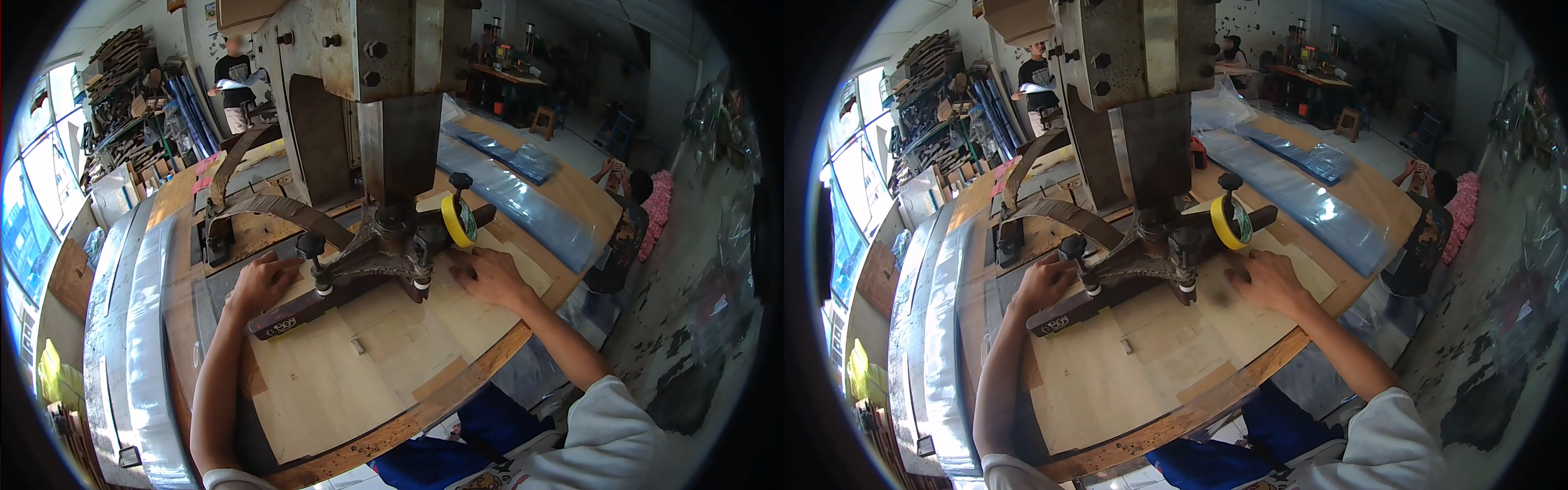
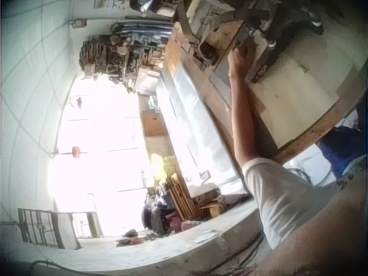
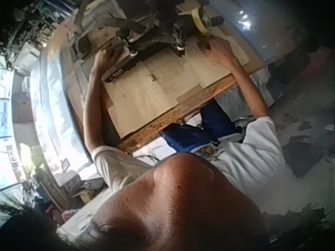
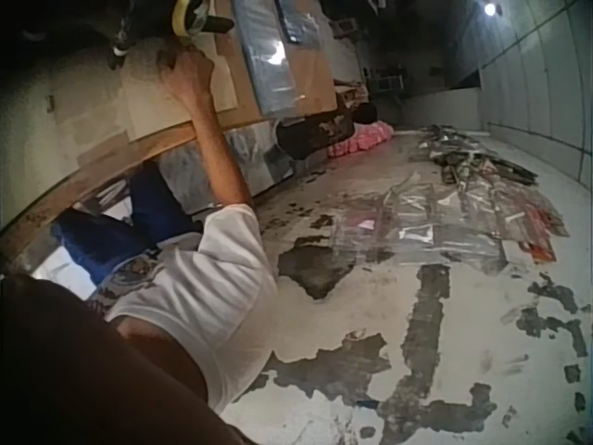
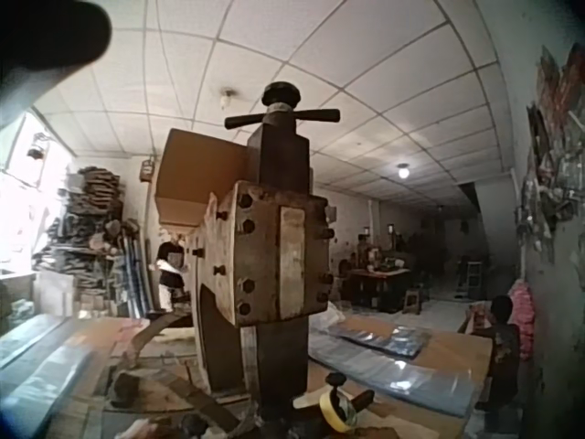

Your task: The person positions plastic sheets under a welding machine head, lowers the head to seal the plastic, and then stacks the sealed plastic items.

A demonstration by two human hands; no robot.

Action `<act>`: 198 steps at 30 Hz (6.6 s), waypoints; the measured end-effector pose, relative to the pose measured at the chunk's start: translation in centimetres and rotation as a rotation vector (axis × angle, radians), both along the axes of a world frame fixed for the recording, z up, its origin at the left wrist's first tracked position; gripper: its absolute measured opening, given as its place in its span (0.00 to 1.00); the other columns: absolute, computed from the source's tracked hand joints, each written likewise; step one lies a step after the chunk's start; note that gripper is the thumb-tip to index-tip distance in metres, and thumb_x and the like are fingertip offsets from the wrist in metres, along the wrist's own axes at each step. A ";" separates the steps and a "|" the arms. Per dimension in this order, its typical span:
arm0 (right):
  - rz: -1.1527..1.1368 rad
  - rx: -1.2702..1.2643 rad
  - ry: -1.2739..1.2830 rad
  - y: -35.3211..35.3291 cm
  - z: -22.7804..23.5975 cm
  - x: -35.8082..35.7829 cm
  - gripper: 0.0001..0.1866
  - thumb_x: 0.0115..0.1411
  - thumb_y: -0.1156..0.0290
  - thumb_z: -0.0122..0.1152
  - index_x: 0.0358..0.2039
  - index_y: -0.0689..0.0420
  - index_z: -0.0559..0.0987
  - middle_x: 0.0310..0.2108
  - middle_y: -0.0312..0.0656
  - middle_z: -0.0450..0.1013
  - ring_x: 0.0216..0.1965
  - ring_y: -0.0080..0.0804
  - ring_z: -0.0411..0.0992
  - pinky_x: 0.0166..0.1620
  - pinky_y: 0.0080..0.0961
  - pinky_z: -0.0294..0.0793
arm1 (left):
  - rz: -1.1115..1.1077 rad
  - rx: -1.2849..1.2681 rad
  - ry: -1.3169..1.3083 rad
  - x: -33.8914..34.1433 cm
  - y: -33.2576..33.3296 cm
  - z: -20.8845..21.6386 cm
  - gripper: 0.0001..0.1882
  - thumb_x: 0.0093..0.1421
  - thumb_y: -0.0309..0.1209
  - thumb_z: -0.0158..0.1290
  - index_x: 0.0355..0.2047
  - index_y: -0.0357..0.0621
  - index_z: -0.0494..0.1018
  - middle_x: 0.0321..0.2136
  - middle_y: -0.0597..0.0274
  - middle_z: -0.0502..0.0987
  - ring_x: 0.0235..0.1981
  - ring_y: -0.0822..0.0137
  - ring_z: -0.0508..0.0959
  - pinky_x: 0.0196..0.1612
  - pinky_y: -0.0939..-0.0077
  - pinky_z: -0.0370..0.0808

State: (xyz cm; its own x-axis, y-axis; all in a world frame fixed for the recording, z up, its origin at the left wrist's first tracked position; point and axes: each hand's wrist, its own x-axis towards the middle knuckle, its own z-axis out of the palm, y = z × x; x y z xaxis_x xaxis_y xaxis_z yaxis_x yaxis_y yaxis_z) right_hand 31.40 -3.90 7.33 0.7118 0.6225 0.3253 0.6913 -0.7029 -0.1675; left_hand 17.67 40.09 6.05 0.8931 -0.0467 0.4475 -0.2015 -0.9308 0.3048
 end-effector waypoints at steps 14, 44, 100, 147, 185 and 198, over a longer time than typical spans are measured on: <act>-0.012 0.011 -0.019 -0.1 -0.4 0.2 0.22 0.64 0.52 0.57 0.55 0.45 0.81 0.30 0.52 0.79 0.34 0.53 0.79 0.38 0.50 0.78 | 0.020 0.028 0.016 0.2 -0.1 0.3 0.15 0.65 0.36 0.55 0.49 0.57 0.84 0.27 0.55 0.75 0.28 0.54 0.80 0.35 0.61 0.76; 0.020 0.214 0.155 -1.8 0.2 0.2 0.09 0.60 0.66 0.64 0.40 0.52 0.83 0.28 0.43 0.81 0.32 0.47 0.80 0.37 0.44 0.78 | 0.030 -0.001 0.046 -0.2 -0.3 0.3 0.14 0.65 0.37 0.56 0.49 0.55 0.84 0.28 0.54 0.76 0.30 0.53 0.80 0.36 0.60 0.76; 0.118 0.171 0.101 -2.6 -0.7 0.4 0.16 0.61 0.64 0.67 0.50 0.49 0.83 0.34 0.43 0.76 0.41 0.43 0.75 0.47 0.40 0.74 | 0.001 0.007 0.013 0.1 -0.1 0.4 0.13 0.66 0.37 0.54 0.46 0.51 0.85 0.29 0.53 0.77 0.31 0.48 0.81 0.37 0.57 0.77; 0.132 0.175 0.049 -2.6 -1.5 0.7 0.13 0.63 0.62 0.67 0.48 0.47 0.85 0.33 0.42 0.74 0.39 0.42 0.74 0.44 0.39 0.73 | -0.008 0.076 0.066 0.5 0.6 -0.5 0.12 0.60 0.32 0.51 0.39 0.50 0.83 0.31 0.51 0.75 0.34 0.45 0.79 0.39 0.53 0.76; 0.126 0.173 0.110 -2.9 -1.1 0.7 0.14 0.64 0.60 0.66 0.48 0.48 0.85 0.34 0.42 0.74 0.41 0.42 0.73 0.46 0.37 0.72 | 0.016 0.053 0.042 0.4 0.5 -0.4 0.11 0.59 0.30 0.54 0.37 0.45 0.85 0.30 0.52 0.75 0.31 0.47 0.79 0.38 0.55 0.76; 0.117 0.169 0.130 -3.0 -0.4 0.1 0.14 0.63 0.65 0.65 0.48 0.50 0.84 0.36 0.43 0.76 0.40 0.42 0.75 0.48 0.38 0.75 | 0.043 -0.084 0.062 -0.1 -0.9 1.0 0.09 0.59 0.27 0.53 0.36 0.41 0.82 0.29 0.50 0.77 0.32 0.48 0.80 0.38 0.58 0.76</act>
